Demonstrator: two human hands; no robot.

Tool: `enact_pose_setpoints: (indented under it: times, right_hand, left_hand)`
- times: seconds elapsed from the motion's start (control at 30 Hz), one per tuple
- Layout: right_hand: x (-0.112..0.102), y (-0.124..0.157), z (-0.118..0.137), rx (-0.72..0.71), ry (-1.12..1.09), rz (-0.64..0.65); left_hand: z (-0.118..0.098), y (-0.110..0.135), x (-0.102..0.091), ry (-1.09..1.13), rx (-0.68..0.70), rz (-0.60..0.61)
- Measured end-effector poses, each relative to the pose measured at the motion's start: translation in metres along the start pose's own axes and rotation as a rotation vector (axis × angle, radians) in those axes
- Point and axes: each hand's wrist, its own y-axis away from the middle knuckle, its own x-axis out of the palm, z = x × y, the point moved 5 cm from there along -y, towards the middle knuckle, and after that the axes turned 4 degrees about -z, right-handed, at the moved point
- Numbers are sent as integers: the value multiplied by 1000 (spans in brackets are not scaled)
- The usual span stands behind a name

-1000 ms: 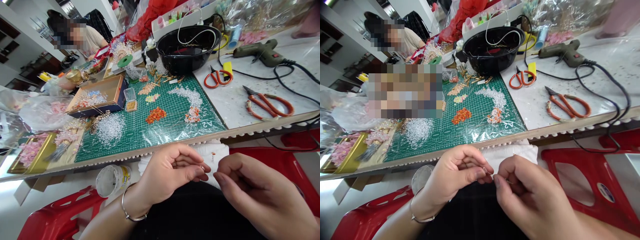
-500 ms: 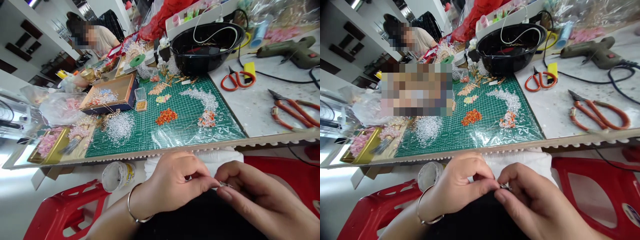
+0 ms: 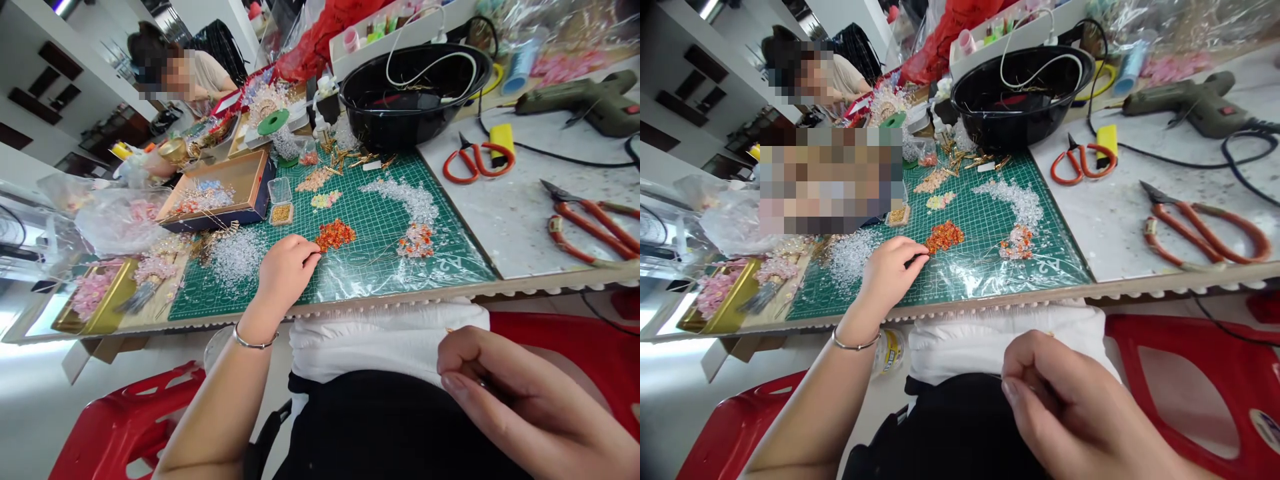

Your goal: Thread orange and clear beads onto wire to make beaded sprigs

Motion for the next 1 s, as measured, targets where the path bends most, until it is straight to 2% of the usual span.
enact_pose_setpoints:
  times: [0.17, 0.33, 0.43, 0.5, 0.6, 0.63, 0.7, 0.77, 0.83, 0.87, 1.0]
  right_hand:
    - [3, 0, 0, 6, 2, 33]
    - [5, 2, -6, 67, 35, 34]
    - [6, 3, -7, 41, 24, 60]
    - [5, 2, -7, 10, 26, 59]
    - [-1, 1, -1, -44, 35, -25]
    - [-4, 1, 3, -76, 39, -63]
    - [-10, 3, 12, -152, 66, -144]
    - [-14, 6, 20, -226, 110, -220]
    - [-17, 10, 26, -278, 151, -268]
    - [-17, 11, 27, -297, 160, -278]
    - [-18, 13, 30, -316, 167, -278]
  left_hand:
    - [-1, -2, 3, 39, -18, 8]
    - [16, -3, -8, 153, -104, -42]
    - [26, -1, -14, 244, -176, -67]
    - [22, 4, -19, 319, -215, -86]
    - [-8, 20, -21, 634, -269, -62]
    - [-24, 27, -17, 893, -316, 1]
    - [-63, 45, -4, 1391, -446, 252]
    - [-98, 62, 6, 1682, -584, 481]
    - [-118, 74, 13, 1818, -693, 607]
    - [-124, 77, 15, 1853, -726, 633]
    - [-127, 79, 18, 1904, -753, 647]
